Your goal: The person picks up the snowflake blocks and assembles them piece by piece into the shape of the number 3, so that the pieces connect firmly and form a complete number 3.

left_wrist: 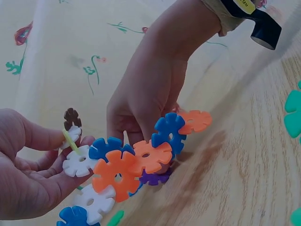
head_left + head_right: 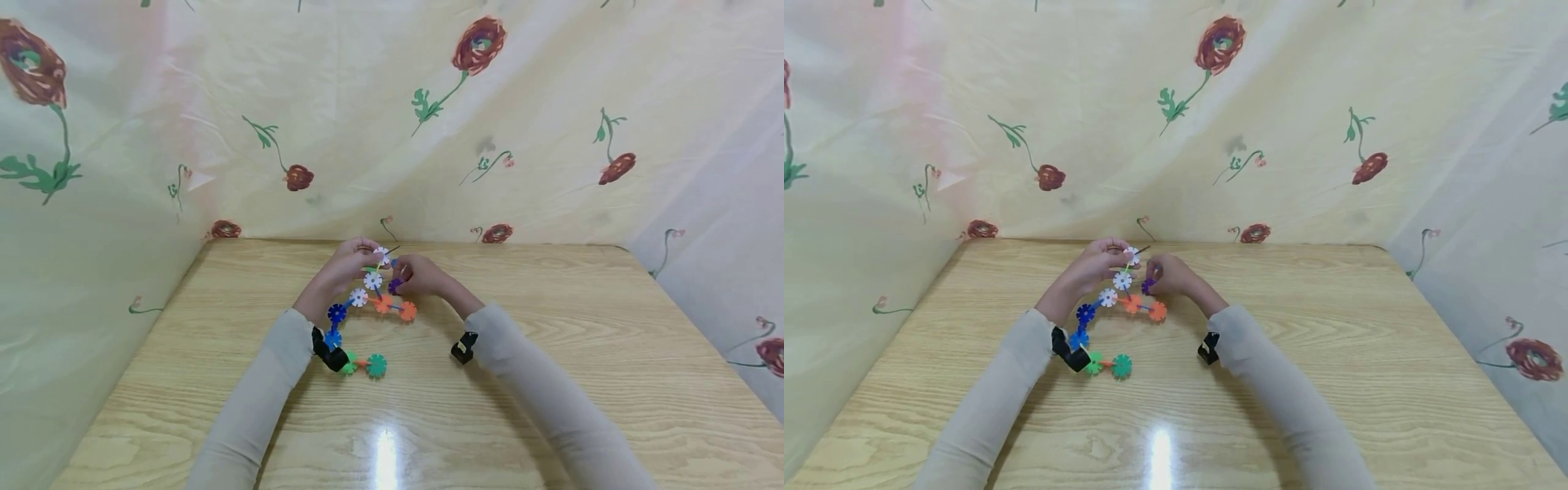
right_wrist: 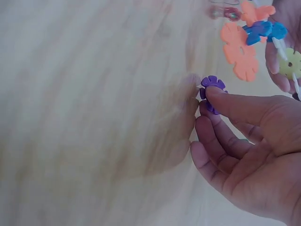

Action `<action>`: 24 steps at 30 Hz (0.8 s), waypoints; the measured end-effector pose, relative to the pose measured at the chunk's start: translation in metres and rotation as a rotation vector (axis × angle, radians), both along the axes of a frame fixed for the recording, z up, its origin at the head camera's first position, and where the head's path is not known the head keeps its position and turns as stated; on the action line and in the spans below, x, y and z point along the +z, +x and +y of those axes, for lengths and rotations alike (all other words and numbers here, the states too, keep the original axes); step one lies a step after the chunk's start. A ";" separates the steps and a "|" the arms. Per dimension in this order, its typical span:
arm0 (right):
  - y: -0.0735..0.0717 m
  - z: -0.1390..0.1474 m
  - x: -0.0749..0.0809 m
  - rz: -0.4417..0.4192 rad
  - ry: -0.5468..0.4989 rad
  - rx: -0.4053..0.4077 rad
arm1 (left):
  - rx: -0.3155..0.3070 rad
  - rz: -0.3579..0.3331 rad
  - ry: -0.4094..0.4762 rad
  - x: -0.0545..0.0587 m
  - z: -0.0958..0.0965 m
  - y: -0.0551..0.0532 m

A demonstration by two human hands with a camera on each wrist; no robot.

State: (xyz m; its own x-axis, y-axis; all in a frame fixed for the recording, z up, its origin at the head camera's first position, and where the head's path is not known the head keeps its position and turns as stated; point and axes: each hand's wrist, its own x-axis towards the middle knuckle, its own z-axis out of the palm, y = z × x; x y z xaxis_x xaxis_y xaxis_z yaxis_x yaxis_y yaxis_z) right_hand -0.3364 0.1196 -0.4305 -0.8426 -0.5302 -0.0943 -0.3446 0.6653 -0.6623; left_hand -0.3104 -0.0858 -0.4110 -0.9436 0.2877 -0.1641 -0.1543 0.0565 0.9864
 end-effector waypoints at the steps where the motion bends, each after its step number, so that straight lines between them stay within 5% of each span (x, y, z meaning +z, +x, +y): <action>1: 0.001 0.002 -0.001 -0.006 -0.016 -0.015 | -0.001 0.001 -0.001 0.000 0.000 0.000; 14: 0.009 0.024 0.005 -0.036 -0.324 -0.125 | -0.009 -0.009 0.021 0.000 0.003 -0.001; 24: 0.013 0.029 0.019 -0.012 -0.412 -0.227 | -0.013 -0.011 0.008 -0.002 0.003 -0.001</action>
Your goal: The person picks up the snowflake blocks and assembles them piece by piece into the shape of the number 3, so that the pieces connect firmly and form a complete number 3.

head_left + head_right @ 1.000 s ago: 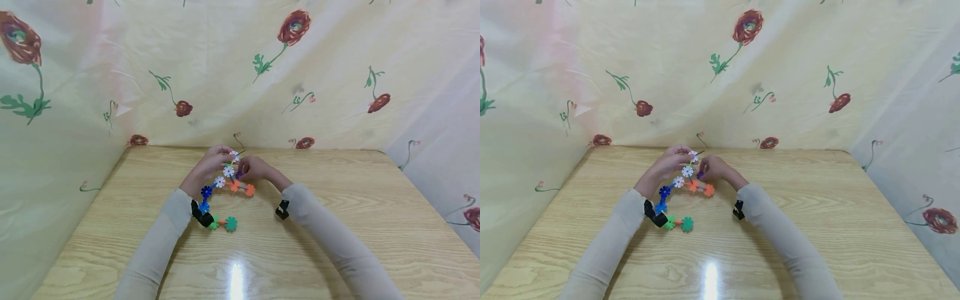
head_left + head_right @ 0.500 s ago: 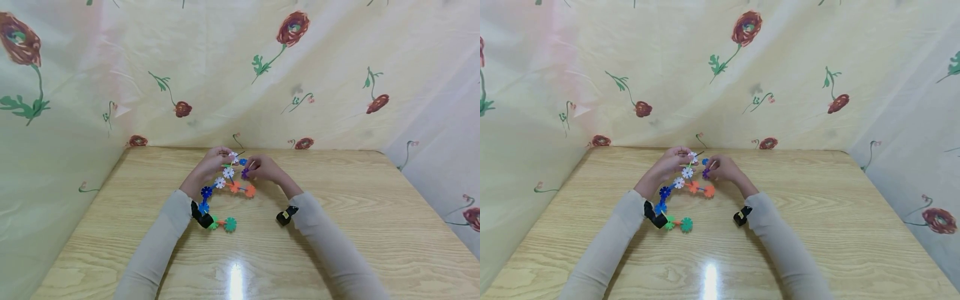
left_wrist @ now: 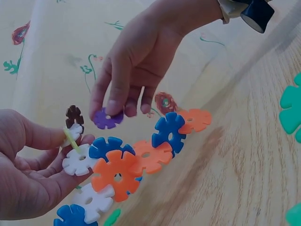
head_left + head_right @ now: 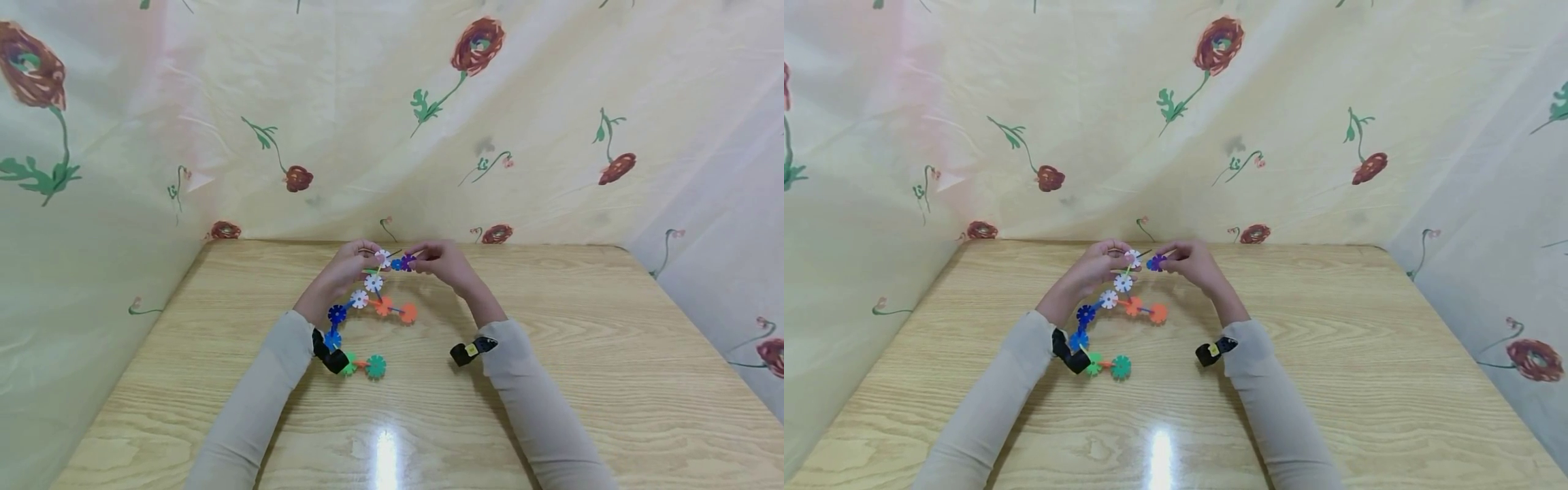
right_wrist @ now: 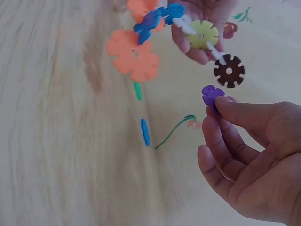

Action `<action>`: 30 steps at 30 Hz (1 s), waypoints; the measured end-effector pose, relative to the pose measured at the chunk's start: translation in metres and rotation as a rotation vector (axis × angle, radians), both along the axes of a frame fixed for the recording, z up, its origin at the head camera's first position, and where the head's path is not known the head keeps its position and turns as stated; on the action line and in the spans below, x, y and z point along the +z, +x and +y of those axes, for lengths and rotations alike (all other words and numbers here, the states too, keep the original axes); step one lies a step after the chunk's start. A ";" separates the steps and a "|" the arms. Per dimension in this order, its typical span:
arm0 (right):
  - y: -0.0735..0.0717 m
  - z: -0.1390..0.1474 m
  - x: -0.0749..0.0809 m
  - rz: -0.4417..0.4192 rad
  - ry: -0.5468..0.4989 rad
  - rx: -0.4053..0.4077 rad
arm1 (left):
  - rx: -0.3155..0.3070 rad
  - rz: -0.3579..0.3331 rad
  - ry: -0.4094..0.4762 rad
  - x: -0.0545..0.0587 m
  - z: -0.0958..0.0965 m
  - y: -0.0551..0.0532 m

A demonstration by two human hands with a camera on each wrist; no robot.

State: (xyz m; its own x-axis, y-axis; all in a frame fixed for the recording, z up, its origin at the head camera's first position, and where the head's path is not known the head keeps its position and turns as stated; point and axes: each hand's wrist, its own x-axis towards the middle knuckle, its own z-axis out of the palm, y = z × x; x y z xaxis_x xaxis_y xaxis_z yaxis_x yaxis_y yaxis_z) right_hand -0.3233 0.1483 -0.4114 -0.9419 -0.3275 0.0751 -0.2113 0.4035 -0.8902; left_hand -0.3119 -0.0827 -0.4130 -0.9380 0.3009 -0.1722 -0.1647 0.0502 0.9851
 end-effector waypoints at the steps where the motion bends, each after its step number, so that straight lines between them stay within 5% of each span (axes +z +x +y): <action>1: 0.000 0.000 0.001 0.013 -0.010 -0.005 | 0.001 0.000 -0.002 0.000 0.000 0.000; 6: 0.003 0.001 0.006 0.055 -0.073 -0.038 | 0.001 0.013 -0.008 0.000 -0.001 0.001; 17: 0.003 0.004 0.006 0.010 -0.198 -0.073 | -0.034 0.032 0.009 -0.002 -0.004 0.001; 30: 0.003 0.003 0.005 -0.061 -0.218 -0.054 | -0.030 0.045 0.003 -0.001 -0.002 0.001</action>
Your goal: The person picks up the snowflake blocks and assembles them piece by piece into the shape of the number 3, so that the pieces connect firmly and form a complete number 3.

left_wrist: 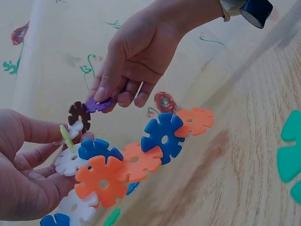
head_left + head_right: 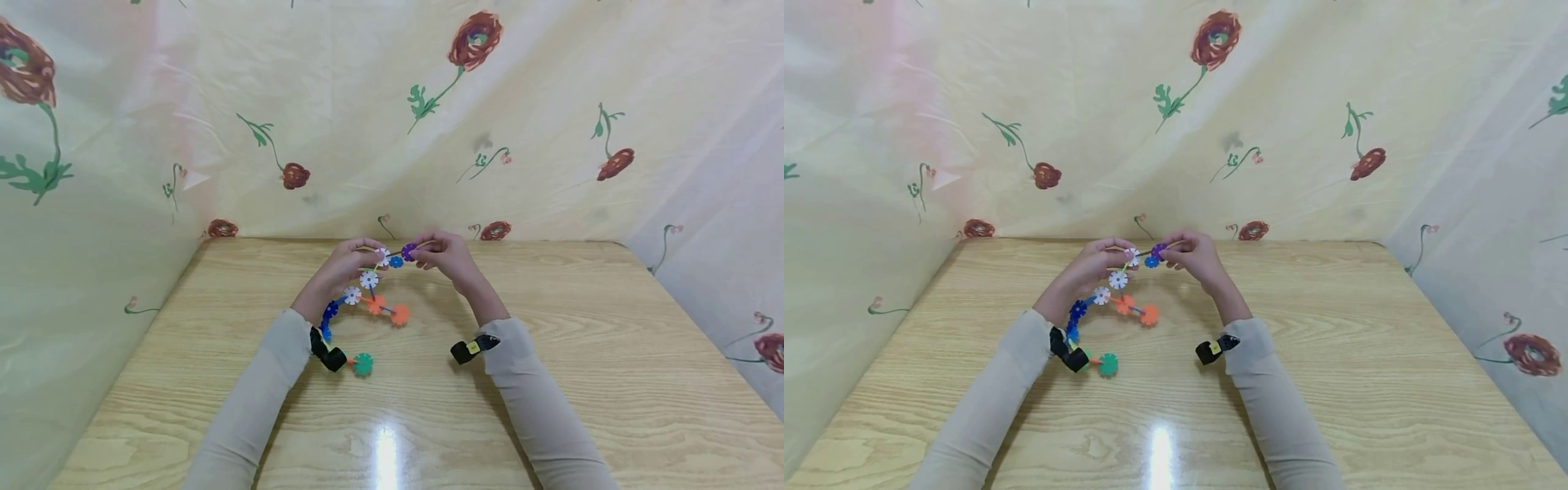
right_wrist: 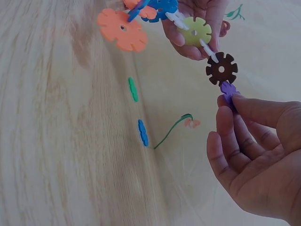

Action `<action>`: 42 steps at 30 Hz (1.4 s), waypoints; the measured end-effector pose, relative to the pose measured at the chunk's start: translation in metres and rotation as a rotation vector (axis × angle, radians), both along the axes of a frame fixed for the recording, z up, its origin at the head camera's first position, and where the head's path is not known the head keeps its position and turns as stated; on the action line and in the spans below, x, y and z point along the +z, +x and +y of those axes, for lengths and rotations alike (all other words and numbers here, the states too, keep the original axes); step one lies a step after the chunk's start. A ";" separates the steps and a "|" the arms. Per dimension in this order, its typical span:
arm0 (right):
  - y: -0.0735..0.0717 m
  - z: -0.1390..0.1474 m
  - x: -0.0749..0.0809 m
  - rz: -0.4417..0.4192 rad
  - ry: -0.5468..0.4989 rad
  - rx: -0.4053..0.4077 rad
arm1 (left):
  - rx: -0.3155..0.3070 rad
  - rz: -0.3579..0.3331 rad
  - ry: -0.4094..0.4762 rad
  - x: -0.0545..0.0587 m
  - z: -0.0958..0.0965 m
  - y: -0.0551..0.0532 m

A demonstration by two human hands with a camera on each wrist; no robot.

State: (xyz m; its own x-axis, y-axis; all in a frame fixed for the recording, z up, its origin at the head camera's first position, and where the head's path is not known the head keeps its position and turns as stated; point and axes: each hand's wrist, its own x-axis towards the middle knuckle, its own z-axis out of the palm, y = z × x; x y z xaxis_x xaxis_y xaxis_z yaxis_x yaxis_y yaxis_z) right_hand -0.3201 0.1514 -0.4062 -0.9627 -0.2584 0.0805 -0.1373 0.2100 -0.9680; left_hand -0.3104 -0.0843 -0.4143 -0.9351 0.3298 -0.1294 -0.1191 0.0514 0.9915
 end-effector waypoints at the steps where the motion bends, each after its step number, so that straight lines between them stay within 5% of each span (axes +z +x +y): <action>1: 0.000 0.000 0.000 -0.001 0.004 0.004 | 0.001 0.000 -0.004 0.000 0.000 0.000; 25: 0.000 0.002 0.000 0.019 -0.001 0.076 | 0.054 0.036 -0.070 -0.002 0.004 0.002; 42: 0.001 0.002 -0.001 0.028 -0.036 0.061 | 0.102 0.041 0.020 -0.001 0.011 0.003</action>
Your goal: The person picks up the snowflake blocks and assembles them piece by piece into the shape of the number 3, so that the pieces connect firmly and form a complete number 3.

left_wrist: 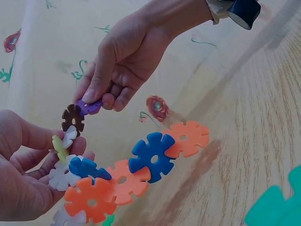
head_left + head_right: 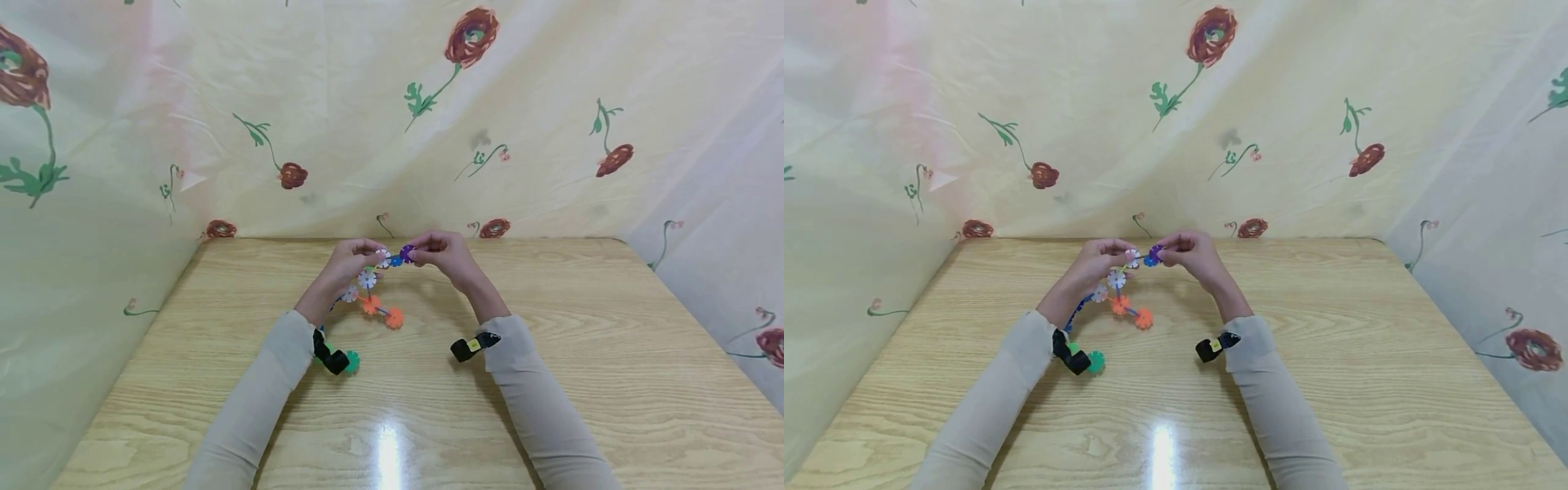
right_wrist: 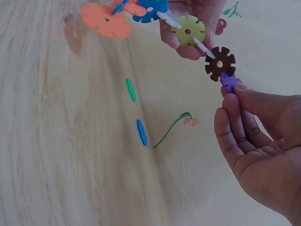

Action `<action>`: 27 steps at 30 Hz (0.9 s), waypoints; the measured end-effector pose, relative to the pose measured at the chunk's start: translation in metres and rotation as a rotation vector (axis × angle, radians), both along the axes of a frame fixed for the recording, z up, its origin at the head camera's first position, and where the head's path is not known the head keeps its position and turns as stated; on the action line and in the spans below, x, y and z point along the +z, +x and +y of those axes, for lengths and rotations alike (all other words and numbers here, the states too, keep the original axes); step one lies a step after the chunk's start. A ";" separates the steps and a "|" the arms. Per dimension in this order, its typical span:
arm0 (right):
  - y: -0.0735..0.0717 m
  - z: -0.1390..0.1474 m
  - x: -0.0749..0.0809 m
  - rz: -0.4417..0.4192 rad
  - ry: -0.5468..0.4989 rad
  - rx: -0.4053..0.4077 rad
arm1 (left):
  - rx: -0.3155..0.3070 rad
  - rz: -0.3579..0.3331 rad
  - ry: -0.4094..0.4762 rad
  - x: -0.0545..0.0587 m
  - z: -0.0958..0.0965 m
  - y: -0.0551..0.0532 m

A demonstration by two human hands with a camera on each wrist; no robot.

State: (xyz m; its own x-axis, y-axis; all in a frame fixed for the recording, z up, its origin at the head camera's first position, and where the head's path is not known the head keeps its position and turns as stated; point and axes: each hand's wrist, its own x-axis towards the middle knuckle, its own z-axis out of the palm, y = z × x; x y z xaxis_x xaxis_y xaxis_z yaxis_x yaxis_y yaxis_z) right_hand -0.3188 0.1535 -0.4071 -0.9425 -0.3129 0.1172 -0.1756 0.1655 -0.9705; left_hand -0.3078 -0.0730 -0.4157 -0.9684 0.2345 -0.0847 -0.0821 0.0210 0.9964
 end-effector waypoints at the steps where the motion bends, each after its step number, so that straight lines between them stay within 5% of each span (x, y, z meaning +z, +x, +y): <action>1: 0.000 0.001 0.000 0.001 0.002 0.001 | -0.001 0.003 -0.006 0.000 0.000 0.000; 15: -0.002 0.006 0.005 0.035 0.005 0.017 | -0.055 0.020 -0.067 0.004 0.003 0.003; 20: -0.002 0.006 0.006 0.028 -0.011 0.015 | -0.103 -0.015 0.007 0.006 0.004 0.003; 27: -0.001 0.004 0.005 0.022 -0.005 -0.003 | -0.089 -0.026 0.057 0.006 0.003 0.004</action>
